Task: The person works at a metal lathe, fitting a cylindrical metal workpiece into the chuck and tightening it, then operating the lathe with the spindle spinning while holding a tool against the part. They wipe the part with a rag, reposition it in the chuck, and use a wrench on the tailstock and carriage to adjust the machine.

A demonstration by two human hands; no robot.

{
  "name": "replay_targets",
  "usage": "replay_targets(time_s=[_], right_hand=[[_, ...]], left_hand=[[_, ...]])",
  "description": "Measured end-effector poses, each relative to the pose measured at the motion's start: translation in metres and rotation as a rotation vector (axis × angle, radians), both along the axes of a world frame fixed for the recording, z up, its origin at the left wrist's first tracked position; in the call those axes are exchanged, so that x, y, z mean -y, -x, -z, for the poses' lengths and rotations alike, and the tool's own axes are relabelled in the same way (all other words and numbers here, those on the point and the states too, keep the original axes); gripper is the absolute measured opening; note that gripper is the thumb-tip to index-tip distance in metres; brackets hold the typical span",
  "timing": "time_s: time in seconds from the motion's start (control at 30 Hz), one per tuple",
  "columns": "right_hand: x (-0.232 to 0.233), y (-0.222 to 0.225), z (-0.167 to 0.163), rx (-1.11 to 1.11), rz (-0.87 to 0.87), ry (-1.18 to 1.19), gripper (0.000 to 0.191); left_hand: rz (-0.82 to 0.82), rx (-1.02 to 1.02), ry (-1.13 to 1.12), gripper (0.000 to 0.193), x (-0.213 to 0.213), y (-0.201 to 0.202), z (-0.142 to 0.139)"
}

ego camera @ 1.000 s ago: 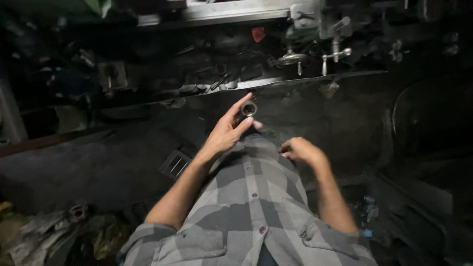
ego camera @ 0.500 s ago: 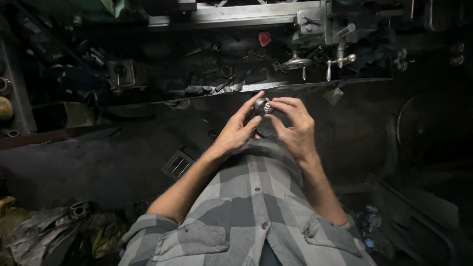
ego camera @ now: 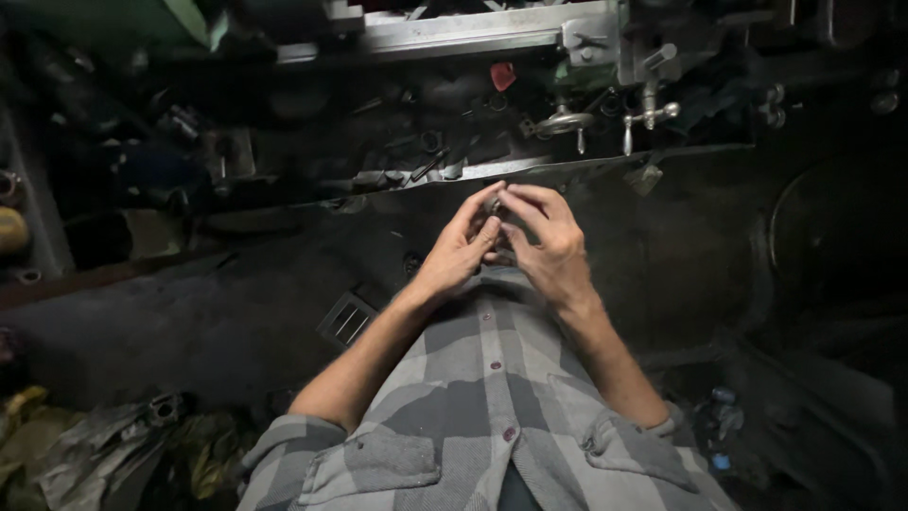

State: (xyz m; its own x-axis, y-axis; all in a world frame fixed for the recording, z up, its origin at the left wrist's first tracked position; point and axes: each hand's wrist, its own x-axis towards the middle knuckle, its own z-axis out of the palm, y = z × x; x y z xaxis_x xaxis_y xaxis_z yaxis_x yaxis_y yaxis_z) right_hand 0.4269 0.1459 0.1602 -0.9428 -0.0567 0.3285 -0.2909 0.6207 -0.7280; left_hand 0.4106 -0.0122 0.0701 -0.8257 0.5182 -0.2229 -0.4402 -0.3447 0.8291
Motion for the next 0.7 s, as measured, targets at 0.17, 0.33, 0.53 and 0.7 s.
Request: replay_targets(time_s=[0.17, 0.33, 0.53, 0.7], right_hand=[[-0.048, 0.03, 0.02, -0.072, 0.105, -0.047, 0.026], [-0.148, 0.111, 0.059, -0.122, 0.441, -0.248, 0.022], [-0.22, 0.179, 0.107, -0.134, 0.405, -0.299, 0.049], [-0.241, 0.191, 0.116, -0.027, 0.384, -0.218, 0.027]], left_hand=[[-0.067, 0.168, 0.056, 0.044, -0.002, 0.015, 0.016], [-0.029, 0.178, 0.121, 0.046, 0.011, 0.016, 0.017], [-0.053, 0.201, 0.137, 0.047, 0.007, 0.011, 0.002], [-0.091, 0.198, 0.156, 0.048, 0.01, 0.015, -0.007]])
